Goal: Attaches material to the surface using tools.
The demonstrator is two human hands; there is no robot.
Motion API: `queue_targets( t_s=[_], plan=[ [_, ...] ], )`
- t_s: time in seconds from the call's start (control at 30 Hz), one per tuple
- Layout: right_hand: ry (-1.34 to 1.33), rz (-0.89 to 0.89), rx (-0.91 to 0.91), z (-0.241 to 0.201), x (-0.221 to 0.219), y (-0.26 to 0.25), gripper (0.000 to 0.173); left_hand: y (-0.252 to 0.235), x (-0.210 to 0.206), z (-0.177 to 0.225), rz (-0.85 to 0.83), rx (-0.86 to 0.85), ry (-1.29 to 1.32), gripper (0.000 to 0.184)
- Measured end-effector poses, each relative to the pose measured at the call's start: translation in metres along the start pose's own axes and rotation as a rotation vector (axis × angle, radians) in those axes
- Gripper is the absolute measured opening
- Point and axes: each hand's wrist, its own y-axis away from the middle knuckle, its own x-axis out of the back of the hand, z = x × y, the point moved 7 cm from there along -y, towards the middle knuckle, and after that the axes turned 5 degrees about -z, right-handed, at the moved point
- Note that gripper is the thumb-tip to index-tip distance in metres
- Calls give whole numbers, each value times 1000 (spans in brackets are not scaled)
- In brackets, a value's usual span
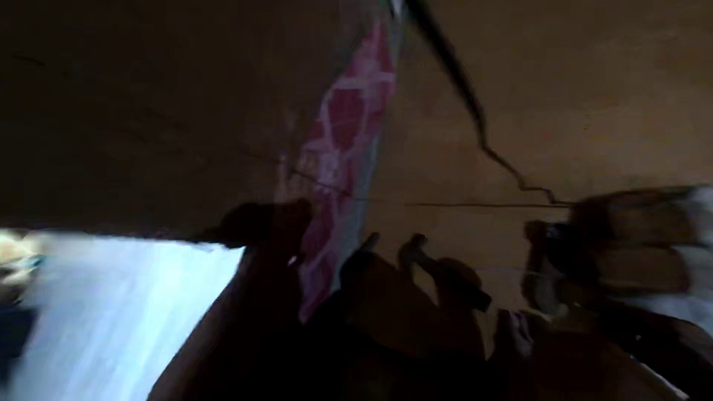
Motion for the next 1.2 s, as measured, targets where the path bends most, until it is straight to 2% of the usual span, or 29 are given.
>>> queue_targets(
  t_s=[0.03, 0.1, 0.13, 0.2, 0.3, 0.37, 0.43, 0.5, 0.57, 0.6, 0.7, 0.77, 0.83, 0.9, 1.0, 1.07, 1.2],
  plan=[
    [76, -74, 112, -24, -5, -11, 29, -39, -3, -2, -4, -9, -217, 46],
    [223, -151, 464, -71, -11, -29, 22, -111, -14, -1, -163, 9, -663, 69],
    [261, -226, 533, -103, -15, -36, 22, -132, -17, 1, -187, 28, -791, 84],
    [360, -368, 627, -165, -31, -51, 20, -143, -18, 2, -178, 33, -872, 95],
    [507, -554, 749, -234, -77, -87, 21, -136, -21, 0, -89, -49, -854, 93],
    [610, -593, 743, -273, -107, -121, 24, -128, -20, -1, 44, -130, -868, 92],
    [631, -535, 683, -307, -128, -161, 27, -127, -19, 1, 29, -122, -958, 83],
    [424, -405, 672, -325, -136, -198, 29, -129, -17, 5, -33, -82, -1018, 75],
    [55, -263, 645, -312, -149, -219, 32, -128, -15, 6, -38, -70, -1012, 75],
    [-170, -205, 617, -299, -162, -222, 33, -124, -15, 6, -26, -78, -988, 74],
    [-776, -111, 543, -277, -213, -203, 37, -125, -12, 4, -3, -85, -827, 87],
    [-1013, -67, 566, -287, -237, -192, 35, -136, -17, -5, -20, -49, -815, 90],
    [-1150, -36, 588, -306, -248, -194, 38, -138, -15, -6, -47, -13, -871, 86],
    [-1214, -37, 619, -327, -244, -206, 47, -136, -11, -1, -11, -41, -876, 71],
    [-1307, 10, 571, -343, -237, -233, 46, -133, -10, 4, -25, -26, -876, 57],
    [-1355, 53, 549, -347, -233, -249, 42, -132, -7, 8, 36, -49, -911, 54],
    [-1446, 78, 529, -356, -225, -262, 50, -131, -7, 9, 84, -83, -928, 51]
  ],
)
